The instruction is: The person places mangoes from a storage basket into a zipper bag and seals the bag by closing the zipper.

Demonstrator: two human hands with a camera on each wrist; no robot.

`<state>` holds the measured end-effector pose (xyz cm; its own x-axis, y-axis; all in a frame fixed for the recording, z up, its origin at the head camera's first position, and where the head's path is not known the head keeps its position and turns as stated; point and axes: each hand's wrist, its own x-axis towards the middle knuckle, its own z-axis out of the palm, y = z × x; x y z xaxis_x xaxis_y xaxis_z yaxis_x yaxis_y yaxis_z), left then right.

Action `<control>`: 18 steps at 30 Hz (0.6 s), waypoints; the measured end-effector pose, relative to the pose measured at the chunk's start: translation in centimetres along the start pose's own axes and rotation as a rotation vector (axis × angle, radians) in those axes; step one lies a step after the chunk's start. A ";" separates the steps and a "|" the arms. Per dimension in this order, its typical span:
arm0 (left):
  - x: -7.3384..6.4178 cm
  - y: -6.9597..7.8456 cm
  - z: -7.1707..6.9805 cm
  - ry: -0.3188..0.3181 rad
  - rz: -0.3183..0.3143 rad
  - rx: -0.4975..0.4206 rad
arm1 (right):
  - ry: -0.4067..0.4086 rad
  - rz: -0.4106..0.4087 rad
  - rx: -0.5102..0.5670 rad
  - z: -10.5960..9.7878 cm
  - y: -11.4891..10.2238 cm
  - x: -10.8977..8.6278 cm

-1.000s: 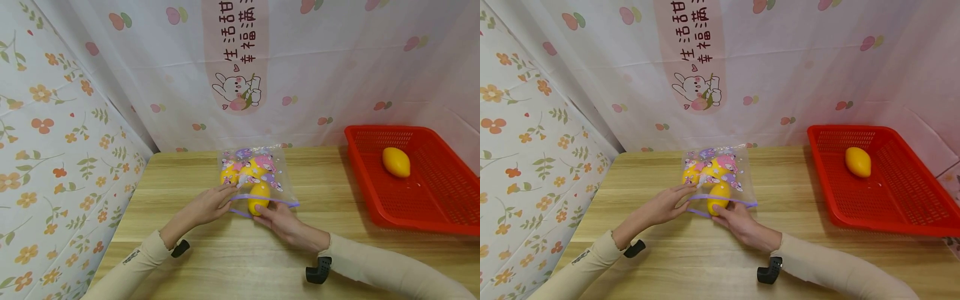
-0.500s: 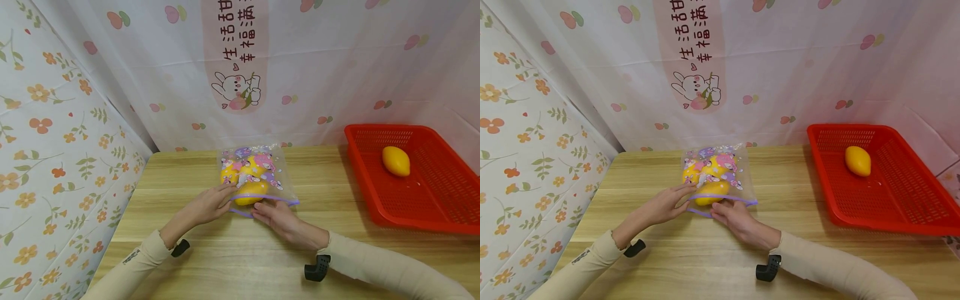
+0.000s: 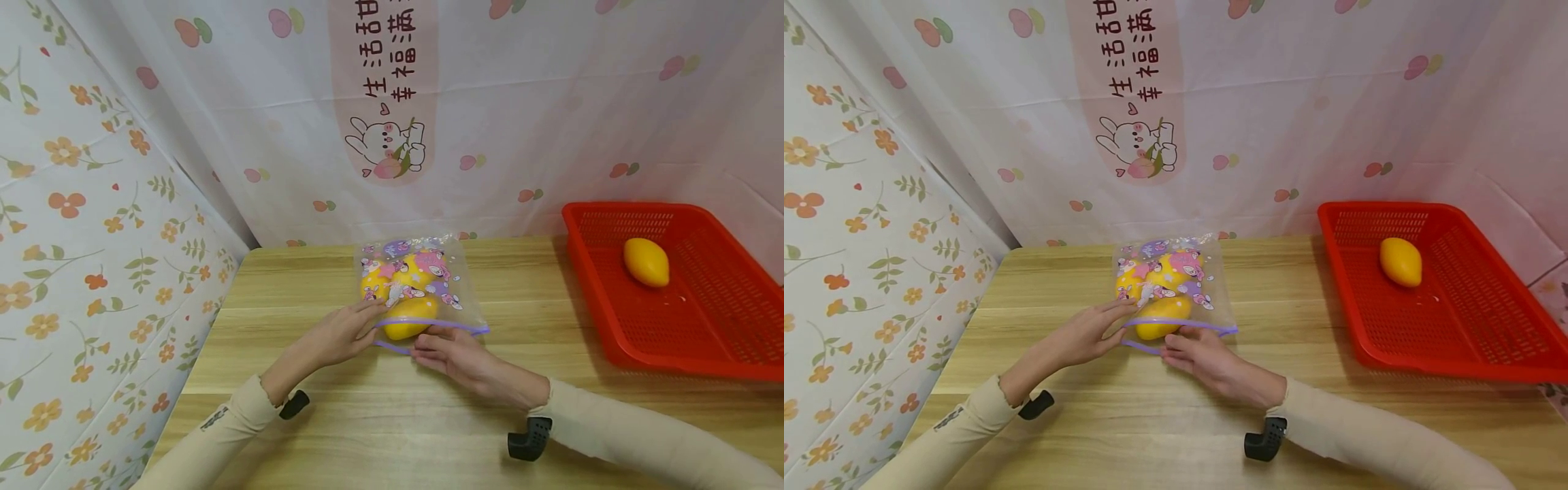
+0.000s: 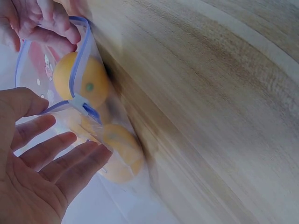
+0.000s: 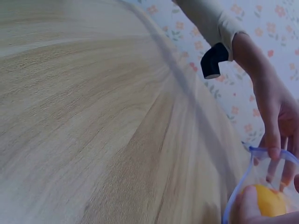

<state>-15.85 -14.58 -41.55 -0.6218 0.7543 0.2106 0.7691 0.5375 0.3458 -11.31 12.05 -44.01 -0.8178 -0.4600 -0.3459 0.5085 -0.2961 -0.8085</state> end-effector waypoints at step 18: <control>0.0 0.2 -0.2 -0.009 0.004 0.009 | -0.256 0.082 -0.440 -2.1 -2.3 -1.9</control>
<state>-15.68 -14.55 -41.34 -0.6174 0.7599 0.2035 0.7729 0.5377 0.3368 -11.55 15.36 -42.48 -0.6595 -0.6736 -0.3337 0.3622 0.1043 -0.9262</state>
